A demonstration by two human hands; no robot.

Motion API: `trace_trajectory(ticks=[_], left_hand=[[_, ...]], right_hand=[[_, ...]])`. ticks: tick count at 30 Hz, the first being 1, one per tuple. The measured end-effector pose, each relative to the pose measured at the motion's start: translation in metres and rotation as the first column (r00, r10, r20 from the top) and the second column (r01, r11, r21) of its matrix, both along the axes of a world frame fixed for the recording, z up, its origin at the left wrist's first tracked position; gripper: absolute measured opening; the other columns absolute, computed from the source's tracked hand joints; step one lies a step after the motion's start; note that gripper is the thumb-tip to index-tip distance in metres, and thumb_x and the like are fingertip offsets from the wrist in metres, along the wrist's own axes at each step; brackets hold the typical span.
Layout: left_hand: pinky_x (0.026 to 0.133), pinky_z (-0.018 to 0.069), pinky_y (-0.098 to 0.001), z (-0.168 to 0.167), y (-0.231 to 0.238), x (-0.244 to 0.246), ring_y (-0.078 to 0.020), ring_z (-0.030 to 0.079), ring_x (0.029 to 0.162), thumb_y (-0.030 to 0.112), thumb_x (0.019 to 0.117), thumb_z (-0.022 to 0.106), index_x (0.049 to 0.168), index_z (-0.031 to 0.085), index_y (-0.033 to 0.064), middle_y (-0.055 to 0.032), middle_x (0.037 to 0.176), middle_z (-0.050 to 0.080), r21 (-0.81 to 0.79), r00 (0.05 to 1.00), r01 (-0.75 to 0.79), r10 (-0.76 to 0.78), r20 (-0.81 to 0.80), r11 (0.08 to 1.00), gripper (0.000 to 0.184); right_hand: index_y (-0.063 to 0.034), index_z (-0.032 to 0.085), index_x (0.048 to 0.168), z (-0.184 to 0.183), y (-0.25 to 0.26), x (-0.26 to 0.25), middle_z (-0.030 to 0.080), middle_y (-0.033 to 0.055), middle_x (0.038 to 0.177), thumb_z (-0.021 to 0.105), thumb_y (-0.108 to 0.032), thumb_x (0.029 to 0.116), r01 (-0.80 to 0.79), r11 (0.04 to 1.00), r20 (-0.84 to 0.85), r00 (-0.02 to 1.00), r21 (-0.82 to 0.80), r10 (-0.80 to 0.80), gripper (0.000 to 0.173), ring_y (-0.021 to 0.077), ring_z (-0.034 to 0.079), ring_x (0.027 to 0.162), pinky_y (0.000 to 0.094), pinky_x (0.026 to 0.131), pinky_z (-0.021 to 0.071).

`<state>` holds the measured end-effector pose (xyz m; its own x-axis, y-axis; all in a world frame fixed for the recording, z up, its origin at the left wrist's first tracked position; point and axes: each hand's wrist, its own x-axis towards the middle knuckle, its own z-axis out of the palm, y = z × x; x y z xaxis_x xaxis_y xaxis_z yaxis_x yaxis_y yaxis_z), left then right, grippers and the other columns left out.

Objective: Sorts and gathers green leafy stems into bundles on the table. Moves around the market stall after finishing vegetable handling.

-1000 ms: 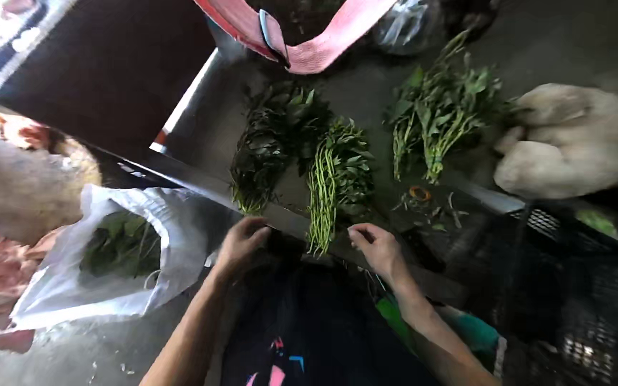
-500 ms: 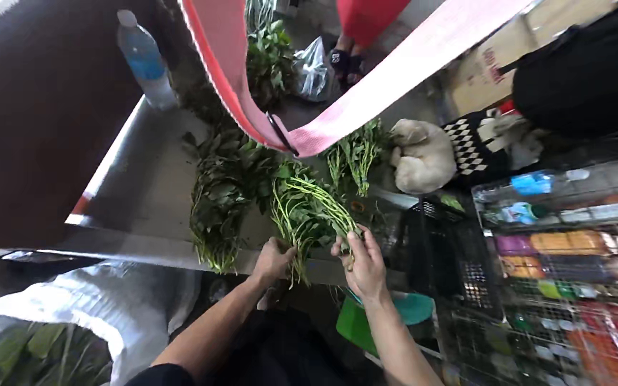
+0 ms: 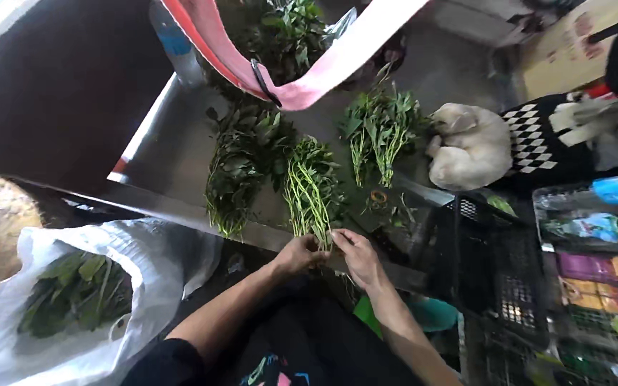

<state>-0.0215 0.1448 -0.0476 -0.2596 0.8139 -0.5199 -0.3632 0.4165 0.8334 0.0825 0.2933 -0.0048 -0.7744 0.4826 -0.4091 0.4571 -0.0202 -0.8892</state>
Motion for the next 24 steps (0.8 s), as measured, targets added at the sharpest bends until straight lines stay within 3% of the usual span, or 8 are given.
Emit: trace_trajectory(ticks=[4, 8, 12, 15, 17, 19, 24], left_hand=[[0.083, 0.0614, -0.0362, -0.003, 0.002, 0.029, -0.0182, 0.072, 0.087, 0.016, 0.105, 0.056, 0.121, 0.057, -0.0014, -0.0103, 0.1, 0.072, 0.098, 0.947, -0.262, 0.236, 0.219, 0.96, 0.023], [0.086, 0.0616, -0.0377, -0.003, 0.009, 0.053, -0.0189, 0.074, 0.088, 0.016, 0.1101, 0.044, 0.127, 0.058, -0.0041, -0.0097, 0.099, 0.074, 0.06, 0.892, -0.378, 0.345, 0.293, 0.924, 0.03], [0.088, 0.0619, -0.0391, -0.001, 0.018, 0.074, -0.0209, 0.074, 0.091, 0.016, 0.1103, 0.044, 0.119, 0.063, -0.0048, -0.0117, 0.101, 0.074, 0.018, 0.859, -0.47, 0.452, 0.239, 0.883, 0.029], [0.078, 0.061, -0.036, 0.001, 0.026, 0.078, -0.0157, 0.07, 0.081, 0.019, 0.1061, 0.055, 0.111, 0.066, -0.001, -0.0075, 0.092, 0.072, -0.018, 0.878, -0.473, 0.473, 0.078, 0.881, 0.023], [0.074, 0.0598, -0.0334, 0.002, 0.03, 0.079, -0.0131, 0.068, 0.077, 0.018, 0.1038, 0.058, 0.109, 0.065, 0.0, -0.0051, 0.089, 0.069, -0.044, 0.867, -0.496, 0.497, 0.029, 0.867, 0.02], [0.072, 0.0582, -0.0308, 0.003, 0.033, 0.081, -0.0112, 0.066, 0.076, 0.015, 0.1021, 0.06, 0.107, 0.064, 0.0005, -0.0039, 0.088, 0.068, -0.048, 0.849, -0.526, 0.528, 0.016, 0.849, 0.016], [0.066, 0.0559, -0.029, 0.01, 0.042, 0.078, -0.0114, 0.064, 0.072, 0.012, 0.0993, 0.063, 0.11, 0.064, 0.0002, -0.0047, 0.088, 0.067, -0.032, 0.81, -0.586, 0.586, -0.009, 0.81, 0.016]], right_hand=[[0.0021, 0.062, 0.121, -0.002, 0.033, 0.01, 0.068, 0.0086, 0.095, 0.058, -0.013, 0.103, -0.041, 0.982, -0.089, 0.996, -0.184, 0.025, 0.024, 0.0163, 0.067, 0.079, 0.0323, 0.075, 0.0599], [0.0003, 0.059, 0.124, -0.008, 0.061, 0.019, 0.063, 0.0048, 0.084, 0.051, -0.015, 0.107, -0.042, 0.97, -0.035, 0.999, -0.238, 0.034, 0.025, 0.0128, 0.063, 0.067, 0.0294, 0.066, 0.0586], [0.0026, 0.062, 0.118, -0.01, 0.067, 0.037, 0.068, 0.0079, 0.091, 0.056, -0.017, 0.1061, -0.218, 0.926, 0.023, 0.972, -0.308, 0.236, 0.024, 0.0157, 0.069, 0.076, 0.0334, 0.075, 0.0624], [-0.0017, 0.062, 0.122, -0.016, 0.065, 0.046, 0.069, 0.0063, 0.101, 0.063, -0.024, 0.1017, -0.404, 0.892, -0.001, 0.911, -0.201, 0.412, 0.03, 0.0121, 0.068, 0.089, 0.0306, 0.083, 0.0587], [-0.0035, 0.062, 0.124, -0.02, 0.062, 0.045, 0.07, 0.0061, 0.106, 0.068, -0.035, 0.0979, -0.457, 0.882, 0.04, 0.885, -0.111, 0.464, 0.042, 0.0109, 0.069, 0.095, 0.0311, 0.087, 0.058], [-0.0029, 0.061, 0.124, -0.021, 0.058, 0.043, 0.07, 0.0084, 0.107, 0.072, -0.036, 0.0962, -0.473, 0.88, 0.104, 0.874, -0.053, 0.475, 0.044, 0.0137, 0.069, 0.096, 0.0348, 0.09, 0.0571], [-0.0026, 0.065, 0.117, -0.012, 0.07, 0.042, 0.069, 0.007, 0.096, 0.058, -0.025, 0.1041, -0.455, 0.887, 0.06, 0.89, 0.077, 0.451, 0.027, 0.0121, 0.067, 0.085, 0.0336, 0.082, 0.0571]])
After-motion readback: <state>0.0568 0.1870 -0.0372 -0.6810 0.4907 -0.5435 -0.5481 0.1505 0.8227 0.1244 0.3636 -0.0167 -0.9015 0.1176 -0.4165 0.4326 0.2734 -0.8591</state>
